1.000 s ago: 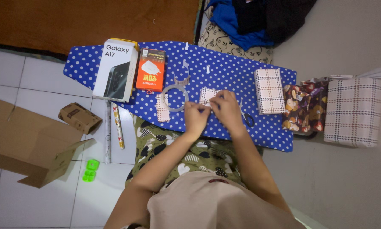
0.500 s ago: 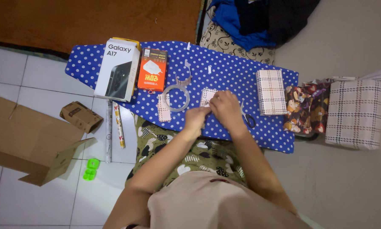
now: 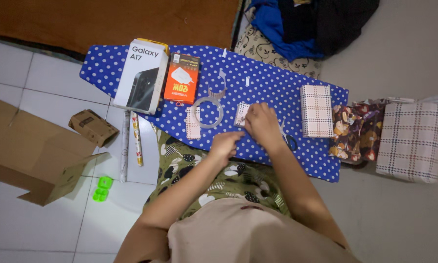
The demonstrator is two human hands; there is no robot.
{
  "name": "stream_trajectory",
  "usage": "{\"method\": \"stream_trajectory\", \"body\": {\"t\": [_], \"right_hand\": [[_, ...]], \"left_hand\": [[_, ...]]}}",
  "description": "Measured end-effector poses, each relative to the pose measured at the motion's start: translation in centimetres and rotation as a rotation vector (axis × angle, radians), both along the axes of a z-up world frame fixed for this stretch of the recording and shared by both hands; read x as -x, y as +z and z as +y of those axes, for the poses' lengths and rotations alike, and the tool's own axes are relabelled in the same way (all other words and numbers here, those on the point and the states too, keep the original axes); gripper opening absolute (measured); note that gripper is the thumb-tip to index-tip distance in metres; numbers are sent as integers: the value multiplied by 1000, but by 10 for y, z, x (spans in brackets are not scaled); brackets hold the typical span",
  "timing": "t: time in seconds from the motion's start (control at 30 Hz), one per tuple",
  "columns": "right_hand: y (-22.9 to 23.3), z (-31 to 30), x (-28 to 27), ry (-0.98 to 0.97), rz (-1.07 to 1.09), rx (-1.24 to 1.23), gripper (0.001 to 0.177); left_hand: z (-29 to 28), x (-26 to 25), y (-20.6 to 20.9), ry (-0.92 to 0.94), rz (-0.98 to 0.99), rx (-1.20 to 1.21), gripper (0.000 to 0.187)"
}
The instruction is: The person tapes small patterned boxes on a blue polka-dot ironing board, using clear tape and scissors. They repeatedly apply tape to the boxes, cut the tape, and smooth it down, handling the boxes one at a time.
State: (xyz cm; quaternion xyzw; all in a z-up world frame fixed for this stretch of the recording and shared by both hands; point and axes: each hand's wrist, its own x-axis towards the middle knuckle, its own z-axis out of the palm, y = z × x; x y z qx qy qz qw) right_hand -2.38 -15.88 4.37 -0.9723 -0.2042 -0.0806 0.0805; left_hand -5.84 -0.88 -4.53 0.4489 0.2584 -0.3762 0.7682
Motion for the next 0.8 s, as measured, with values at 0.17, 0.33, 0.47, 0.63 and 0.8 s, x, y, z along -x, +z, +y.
{"method": "stream_trajectory", "body": {"t": [0.17,0.33,0.47,0.63,0.8], "right_hand": [[-13,-6,0,-9,33,-29,10],[-19,-11,-1,-56,43,-110,7],[-18,-15,9,-84,54,-239,12],[-19,-18,22,-142,62,-353,21],[-29,-15,33,-223,-65,-411,33]], "left_hand": [[-7,6,-7,-39,-260,-83,25],[-3,-1,9,-49,-439,-210,24],[14,7,28,5,-1331,-789,27],[14,3,35,-300,-1434,-969,45],[6,4,27,-658,-1529,-1219,56]]}}
